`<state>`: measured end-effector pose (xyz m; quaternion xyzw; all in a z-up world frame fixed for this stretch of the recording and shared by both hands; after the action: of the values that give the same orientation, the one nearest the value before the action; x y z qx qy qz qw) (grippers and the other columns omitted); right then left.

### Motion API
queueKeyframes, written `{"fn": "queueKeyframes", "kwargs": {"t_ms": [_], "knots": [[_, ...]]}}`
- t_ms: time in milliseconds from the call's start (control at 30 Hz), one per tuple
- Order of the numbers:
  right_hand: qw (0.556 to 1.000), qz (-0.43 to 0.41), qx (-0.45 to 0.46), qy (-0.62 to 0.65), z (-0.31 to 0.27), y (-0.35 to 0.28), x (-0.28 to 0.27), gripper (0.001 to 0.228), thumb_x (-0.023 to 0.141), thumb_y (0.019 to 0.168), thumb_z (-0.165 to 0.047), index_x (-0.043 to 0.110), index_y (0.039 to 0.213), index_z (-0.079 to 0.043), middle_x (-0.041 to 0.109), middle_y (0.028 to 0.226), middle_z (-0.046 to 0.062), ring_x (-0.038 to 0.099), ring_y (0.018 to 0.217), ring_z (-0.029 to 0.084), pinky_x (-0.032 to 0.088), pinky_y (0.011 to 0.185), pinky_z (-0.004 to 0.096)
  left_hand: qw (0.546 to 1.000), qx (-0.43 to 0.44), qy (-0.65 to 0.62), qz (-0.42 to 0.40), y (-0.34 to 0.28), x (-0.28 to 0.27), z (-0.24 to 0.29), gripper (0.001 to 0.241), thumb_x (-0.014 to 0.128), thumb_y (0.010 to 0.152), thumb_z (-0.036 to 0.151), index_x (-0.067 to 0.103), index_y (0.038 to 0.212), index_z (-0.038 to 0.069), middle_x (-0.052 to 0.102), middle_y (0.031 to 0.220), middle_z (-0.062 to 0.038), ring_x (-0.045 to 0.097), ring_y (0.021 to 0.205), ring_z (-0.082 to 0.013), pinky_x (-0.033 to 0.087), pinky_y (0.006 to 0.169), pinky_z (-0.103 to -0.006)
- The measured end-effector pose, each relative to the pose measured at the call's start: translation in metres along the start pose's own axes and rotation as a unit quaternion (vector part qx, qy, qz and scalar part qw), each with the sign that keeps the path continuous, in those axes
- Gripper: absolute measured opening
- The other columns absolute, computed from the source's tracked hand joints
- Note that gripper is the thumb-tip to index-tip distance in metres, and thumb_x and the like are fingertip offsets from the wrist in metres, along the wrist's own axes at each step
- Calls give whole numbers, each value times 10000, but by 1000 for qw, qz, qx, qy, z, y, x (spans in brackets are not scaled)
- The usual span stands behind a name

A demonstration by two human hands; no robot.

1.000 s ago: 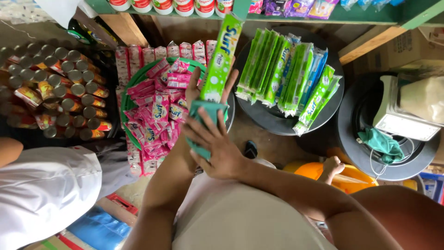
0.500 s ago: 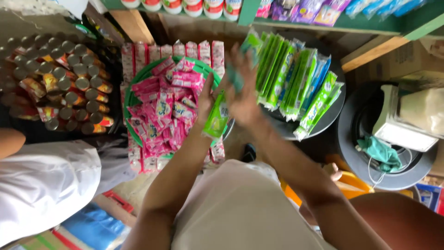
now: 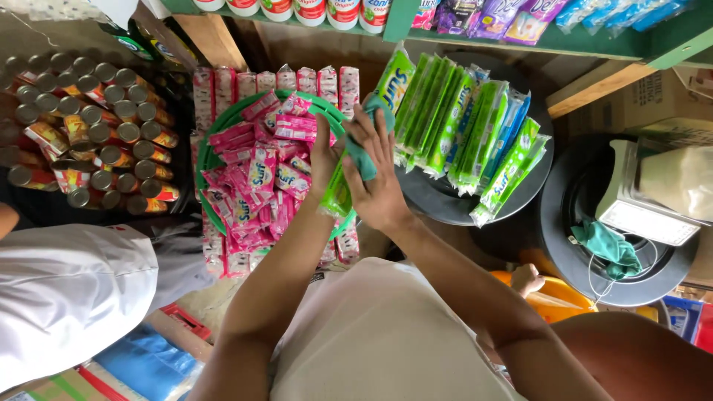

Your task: Wiping down detergent bar packages with a cloth in a grocery store setting.

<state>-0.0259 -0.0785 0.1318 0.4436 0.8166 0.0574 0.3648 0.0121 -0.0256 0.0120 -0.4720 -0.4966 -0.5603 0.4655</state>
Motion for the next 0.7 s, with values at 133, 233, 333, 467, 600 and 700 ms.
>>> {"fn": "queueKeyframes", "kwargs": {"t_ms": [133,233,333,467,600,700], "knots": [[995,38,-83,-38,-13,-24,16,468,553,1068,-161,440,1515,-81,316,1669,117,149,1654,373,78,1357,648,999,25,7,-32,9,-4,8,876,395,1066,739,439,1581,32,576,1492,-167,501,1431,-321,322,1290,-573],[991,-127,-43,-5,-55,-35,28,577,593,979,-160,431,1516,-25,324,1612,168,100,1573,445,21,1232,695,996,67,35,44,6,10,23,864,413,1003,711,428,1583,72,558,1521,-162,488,1454,-292,302,1286,-543],[988,-151,-41,-8,-48,-32,29,505,601,994,-140,497,1483,-69,414,1589,152,152,1578,413,44,1244,684,1000,28,10,-6,10,-9,26,867,412,1011,736,411,1600,99,547,1550,-164,490,1476,-294,298,1328,-498],[996,-78,-42,-4,-7,-14,23,426,634,1022,-147,534,1432,-86,500,1532,112,211,1607,367,53,1303,655,999,-5,-48,-24,8,-23,17,862,409,1001,727,426,1577,86,547,1519,-182,495,1458,-310,296,1291,-568],[1000,-3,-18,-25,26,16,-2,414,598,1045,-145,522,1446,-75,491,1528,124,225,1606,380,121,1321,606,998,-22,-46,-46,8,3,0,868,390,1061,759,478,1575,65,572,1523,-176,510,1449,-342,309,1326,-509],[999,20,-2,-49,33,9,-1,388,597,1058,-144,526,1434,-85,474,1544,139,215,1612,391,101,1326,602,998,1,6,57,6,-21,0,900,422,978,769,494,1535,66,549,1559,-135,481,1475,-301,295,1305,-471]]}}
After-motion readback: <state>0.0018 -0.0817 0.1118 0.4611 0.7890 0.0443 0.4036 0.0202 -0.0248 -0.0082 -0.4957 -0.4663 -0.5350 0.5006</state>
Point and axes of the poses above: each hand's wrist, its own y-axis towards the middle knuckle, its own x-axis out of the palm, z = x × y, the point moved 10 cm from there along y, towards the middle knuckle
